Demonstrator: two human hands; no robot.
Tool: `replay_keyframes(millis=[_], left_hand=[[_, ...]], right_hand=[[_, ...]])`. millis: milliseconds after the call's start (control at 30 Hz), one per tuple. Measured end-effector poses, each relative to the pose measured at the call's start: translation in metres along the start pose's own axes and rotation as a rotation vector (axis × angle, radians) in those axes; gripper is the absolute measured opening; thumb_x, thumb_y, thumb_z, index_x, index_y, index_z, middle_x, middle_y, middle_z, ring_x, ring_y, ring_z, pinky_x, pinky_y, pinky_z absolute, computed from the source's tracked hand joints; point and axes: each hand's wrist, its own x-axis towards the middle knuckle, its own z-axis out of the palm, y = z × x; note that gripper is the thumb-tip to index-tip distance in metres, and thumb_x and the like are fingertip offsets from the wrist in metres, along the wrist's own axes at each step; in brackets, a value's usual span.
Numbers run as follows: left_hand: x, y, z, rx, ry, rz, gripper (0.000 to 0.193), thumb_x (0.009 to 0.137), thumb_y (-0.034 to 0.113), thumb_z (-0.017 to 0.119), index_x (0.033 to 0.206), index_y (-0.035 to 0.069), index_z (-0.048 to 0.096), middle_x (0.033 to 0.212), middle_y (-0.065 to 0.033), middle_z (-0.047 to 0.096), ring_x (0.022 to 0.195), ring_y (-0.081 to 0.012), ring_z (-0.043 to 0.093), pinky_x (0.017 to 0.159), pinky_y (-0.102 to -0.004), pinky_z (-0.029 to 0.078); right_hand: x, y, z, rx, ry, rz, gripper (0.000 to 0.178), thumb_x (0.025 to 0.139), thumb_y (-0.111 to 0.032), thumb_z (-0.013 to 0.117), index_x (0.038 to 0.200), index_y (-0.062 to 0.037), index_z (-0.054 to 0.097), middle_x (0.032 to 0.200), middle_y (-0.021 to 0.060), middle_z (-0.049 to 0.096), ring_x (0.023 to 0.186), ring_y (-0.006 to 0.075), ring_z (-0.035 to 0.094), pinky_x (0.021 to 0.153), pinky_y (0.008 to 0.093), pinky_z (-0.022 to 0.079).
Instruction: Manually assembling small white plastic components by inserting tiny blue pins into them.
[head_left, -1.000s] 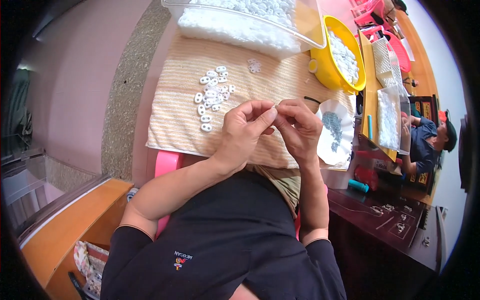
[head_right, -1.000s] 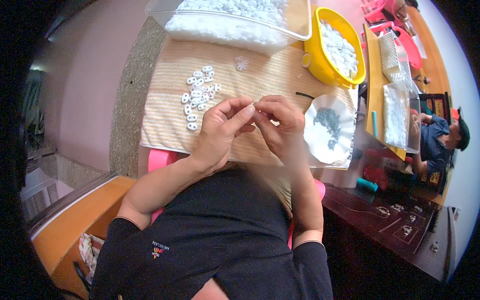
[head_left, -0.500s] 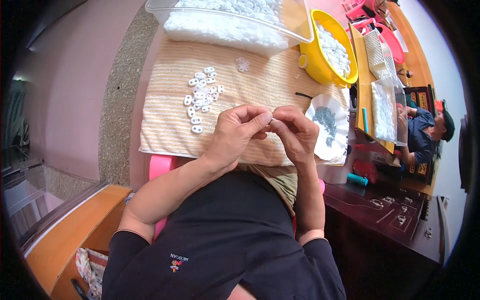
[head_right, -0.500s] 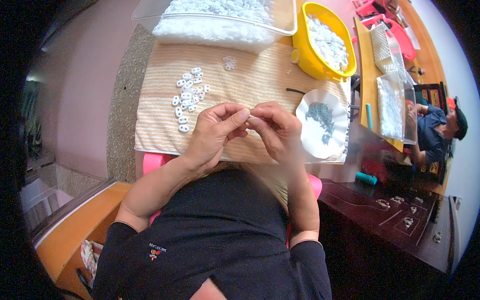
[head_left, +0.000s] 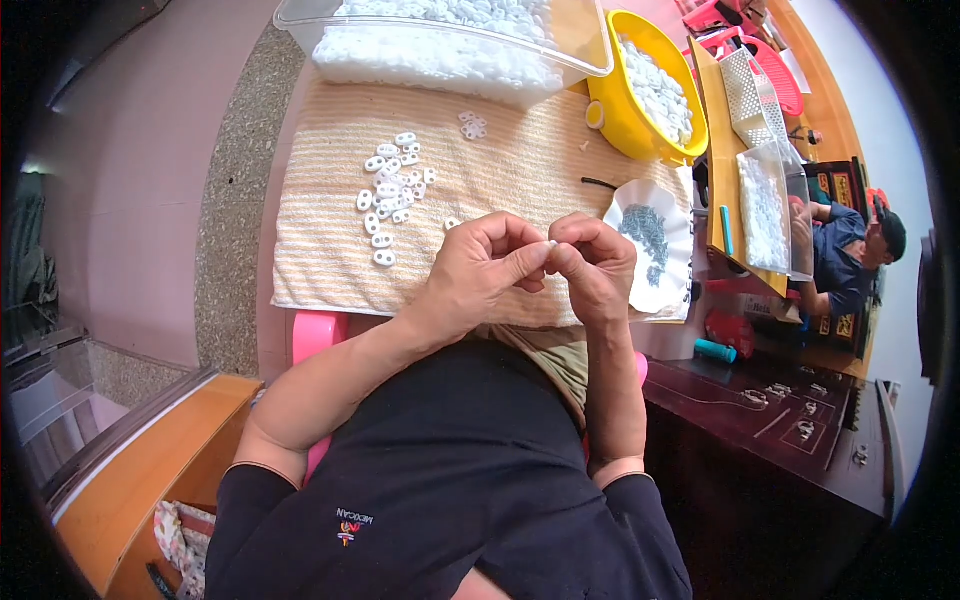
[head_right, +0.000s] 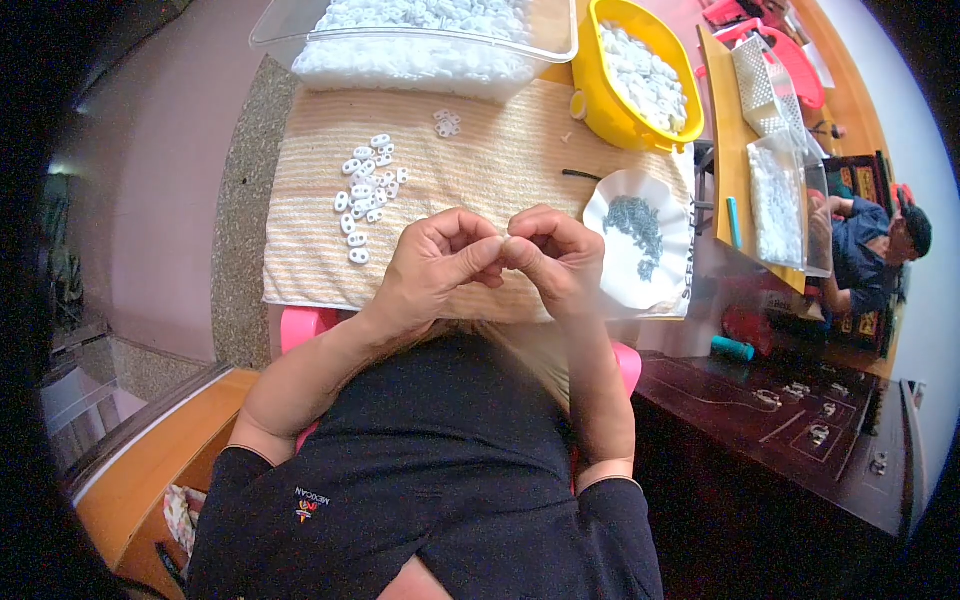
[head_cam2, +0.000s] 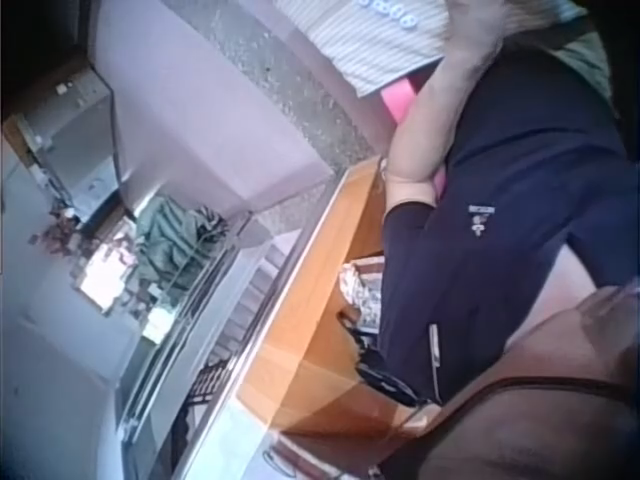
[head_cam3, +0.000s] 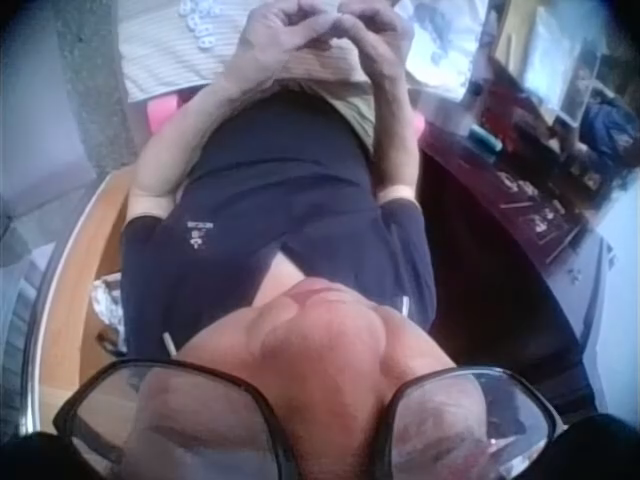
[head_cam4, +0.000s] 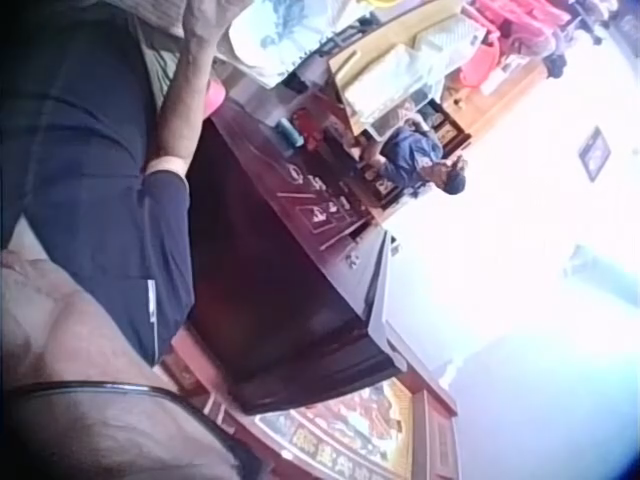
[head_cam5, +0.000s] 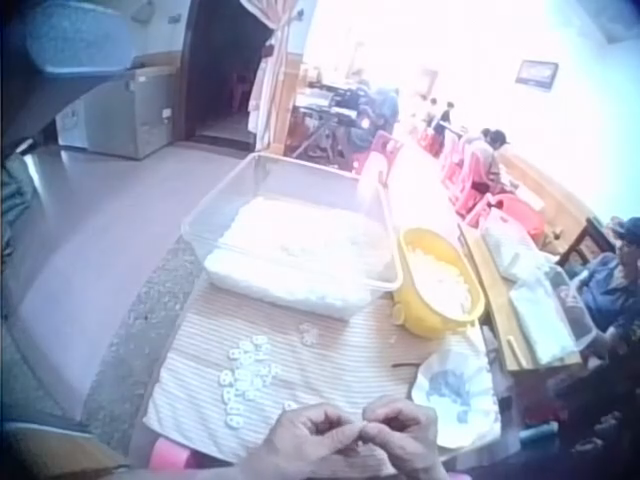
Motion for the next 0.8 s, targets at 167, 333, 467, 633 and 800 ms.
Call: replay_keyframes(millis=[167, 333, 467, 633, 800], left_hand=[[0.001, 0.0, 0.0, -0.016, -0.026, 0.038, 0.02, 0.091, 0.012, 0.064, 0.107, -0.001, 0.06, 0.091, -0.005, 0.066, 0.079, -0.0088, 0.062, 0.071, -0.0237, 0.053], [0.001, 0.005, -0.001, -0.088, 0.085, 0.076, 0.021, 0.091, 0.007, 0.062, 0.111, 0.002, 0.06, 0.089, -0.0054, 0.066, 0.078, -0.0111, 0.063, 0.072, -0.0251, 0.054], [0.005, 0.015, -0.009, -0.199, 0.161, 0.079, 0.02, 0.091, 0.007, 0.061, 0.111, 0.003, 0.061, 0.093, -0.0061, 0.066, 0.08, -0.0113, 0.063, 0.075, -0.0255, 0.055], [0.007, 0.017, -0.013, -0.221, 0.21, 0.112, 0.018, 0.091, 0.005, 0.061, 0.109, 0.003, 0.061, 0.094, -0.0059, 0.065, 0.082, -0.0108, 0.063, 0.075, -0.0258, 0.056], [0.009, 0.014, -0.014, -0.233, 0.215, 0.142, 0.018, 0.091, 0.003, 0.06, 0.109, 0.002, 0.06, 0.092, -0.0056, 0.065, 0.082, -0.0116, 0.063, 0.076, -0.026, 0.056]], right_hand=[[-0.004, -0.006, 0.004, -0.072, 0.03, 0.013, 0.009, 0.087, -0.004, 0.066, 0.089, 0.0037, 0.063, 0.087, 0.0087, 0.062, 0.076, 0.0116, 0.059, 0.068, 0.0229, 0.051], [-0.003, -0.014, -0.004, -0.218, 0.053, -0.026, 0.013, 0.091, -0.008, 0.062, 0.089, 0.0046, 0.062, 0.084, 0.0095, 0.059, 0.068, 0.0145, 0.059, 0.063, 0.0268, 0.051], [-0.004, -0.023, -0.028, -0.32, 0.139, -0.048, 0.01, 0.091, -0.005, 0.062, 0.091, 0.0047, 0.063, 0.083, 0.008, 0.058, 0.068, 0.0124, 0.057, 0.063, 0.0262, 0.051], [-0.013, -0.031, -0.051, -0.451, 0.215, 0.014, 0.01, 0.087, -0.002, 0.065, 0.094, 0.0052, 0.064, 0.087, 0.0057, 0.06, 0.071, 0.0103, 0.059, 0.065, 0.0236, 0.05], [-0.018, -0.025, -0.065, -0.58, 0.14, 0.02, 0.011, 0.085, 0.001, 0.067, 0.095, 0.0039, 0.064, 0.088, 0.0033, 0.062, 0.075, 0.008, 0.058, 0.069, 0.0209, 0.049]])
